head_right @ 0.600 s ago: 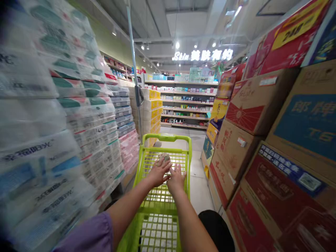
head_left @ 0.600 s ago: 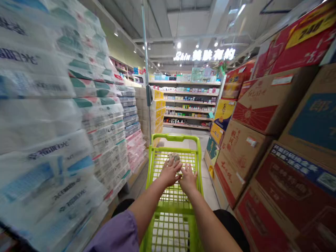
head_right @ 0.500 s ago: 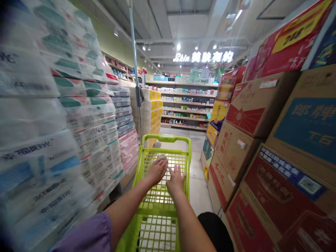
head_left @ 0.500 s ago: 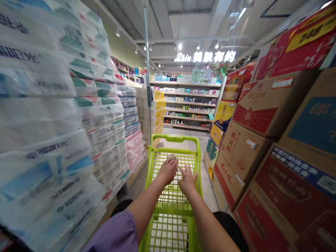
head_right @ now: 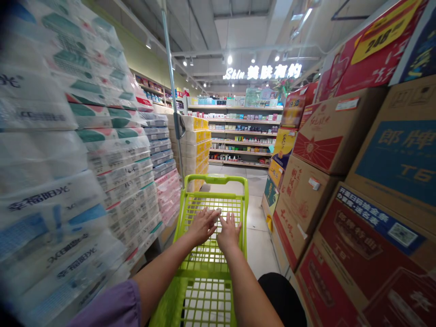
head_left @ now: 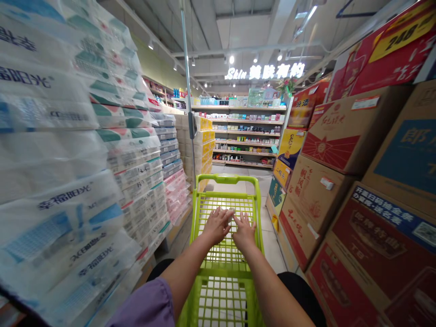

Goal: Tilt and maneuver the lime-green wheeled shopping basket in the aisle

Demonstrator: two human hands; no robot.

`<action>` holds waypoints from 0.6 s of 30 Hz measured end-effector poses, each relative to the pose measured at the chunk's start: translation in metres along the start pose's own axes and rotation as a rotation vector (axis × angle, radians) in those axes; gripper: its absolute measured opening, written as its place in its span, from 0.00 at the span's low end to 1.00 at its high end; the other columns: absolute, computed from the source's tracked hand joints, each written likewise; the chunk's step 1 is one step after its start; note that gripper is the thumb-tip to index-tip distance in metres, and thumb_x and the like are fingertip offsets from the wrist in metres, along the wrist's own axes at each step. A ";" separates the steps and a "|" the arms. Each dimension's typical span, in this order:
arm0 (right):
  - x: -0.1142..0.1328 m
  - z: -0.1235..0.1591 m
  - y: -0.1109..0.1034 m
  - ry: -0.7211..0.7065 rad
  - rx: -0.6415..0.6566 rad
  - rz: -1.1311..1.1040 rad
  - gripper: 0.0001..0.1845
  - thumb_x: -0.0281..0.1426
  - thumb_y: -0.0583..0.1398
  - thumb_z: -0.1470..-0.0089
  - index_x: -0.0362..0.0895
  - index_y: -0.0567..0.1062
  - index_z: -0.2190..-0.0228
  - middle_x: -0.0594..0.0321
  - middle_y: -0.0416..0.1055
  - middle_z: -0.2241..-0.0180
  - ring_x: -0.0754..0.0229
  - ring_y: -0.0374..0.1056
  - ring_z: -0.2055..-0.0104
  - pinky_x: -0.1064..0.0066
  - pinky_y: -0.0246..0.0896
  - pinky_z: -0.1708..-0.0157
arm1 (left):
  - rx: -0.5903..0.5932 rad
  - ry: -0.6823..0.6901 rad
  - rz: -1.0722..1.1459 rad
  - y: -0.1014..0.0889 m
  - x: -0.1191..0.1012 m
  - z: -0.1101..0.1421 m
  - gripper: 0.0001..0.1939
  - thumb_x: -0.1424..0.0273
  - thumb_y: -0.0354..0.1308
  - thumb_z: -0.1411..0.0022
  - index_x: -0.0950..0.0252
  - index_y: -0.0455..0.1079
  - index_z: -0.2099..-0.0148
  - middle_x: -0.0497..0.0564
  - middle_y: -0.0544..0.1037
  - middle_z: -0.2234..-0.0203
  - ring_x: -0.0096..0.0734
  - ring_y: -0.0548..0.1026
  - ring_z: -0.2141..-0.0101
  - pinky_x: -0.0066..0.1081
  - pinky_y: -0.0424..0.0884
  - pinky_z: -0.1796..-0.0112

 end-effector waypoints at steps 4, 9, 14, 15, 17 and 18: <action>0.000 0.001 -0.001 -0.004 0.004 -0.020 0.44 0.18 0.55 0.60 0.55 0.61 0.40 0.57 0.45 0.33 0.52 0.34 0.30 0.45 0.24 0.37 | 0.000 -0.022 0.035 -0.002 0.021 -0.004 0.25 0.73 0.53 0.38 0.52 0.62 0.39 0.49 0.67 0.41 0.43 0.58 0.38 0.50 0.52 0.39; 0.000 0.001 0.000 -0.009 0.007 -0.031 0.43 0.18 0.55 0.60 0.53 0.63 0.41 0.57 0.44 0.33 0.52 0.34 0.30 0.45 0.24 0.37 | -0.126 -0.207 0.028 -0.024 0.060 0.002 0.27 0.82 0.54 0.46 0.64 0.67 0.43 0.59 0.63 0.39 0.47 0.54 0.36 0.49 0.55 0.40; 0.001 0.001 0.001 -0.019 0.005 -0.023 0.44 0.18 0.56 0.60 0.53 0.61 0.40 0.56 0.45 0.33 0.51 0.33 0.30 0.45 0.25 0.37 | -0.070 0.026 -0.030 -0.017 0.015 0.021 0.33 0.75 0.55 0.44 0.47 0.58 0.37 0.47 0.61 0.38 0.50 0.56 0.38 0.57 0.50 0.41; 0.001 0.001 0.001 -0.019 0.003 -0.023 0.44 0.18 0.56 0.59 0.53 0.61 0.40 0.57 0.45 0.33 0.51 0.33 0.30 0.45 0.25 0.36 | -0.081 0.044 -0.032 -0.017 0.008 0.024 0.29 0.72 0.55 0.42 0.46 0.60 0.39 0.46 0.63 0.39 0.50 0.57 0.39 0.59 0.49 0.42; 0.001 0.002 0.000 -0.017 0.002 -0.021 0.43 0.19 0.56 0.58 0.54 0.61 0.40 0.58 0.45 0.33 0.51 0.33 0.30 0.45 0.25 0.36 | -0.118 0.045 -0.012 -0.020 0.003 0.027 0.20 0.68 0.55 0.40 0.51 0.66 0.45 0.49 0.69 0.45 0.48 0.63 0.43 0.57 0.52 0.43; 0.001 0.002 0.000 -0.014 0.005 -0.019 0.43 0.19 0.56 0.58 0.54 0.61 0.40 0.59 0.45 0.33 0.51 0.33 0.30 0.45 0.24 0.36 | -0.136 0.031 0.009 -0.022 0.004 0.027 0.16 0.69 0.55 0.41 0.55 0.69 0.49 0.51 0.71 0.49 0.45 0.65 0.46 0.54 0.56 0.44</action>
Point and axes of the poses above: each hand's wrist, its own z-axis away from the middle knuckle, its own y-axis out of the palm, x = y × z, the point moved 9 cm from there along -z, towards the middle knuckle
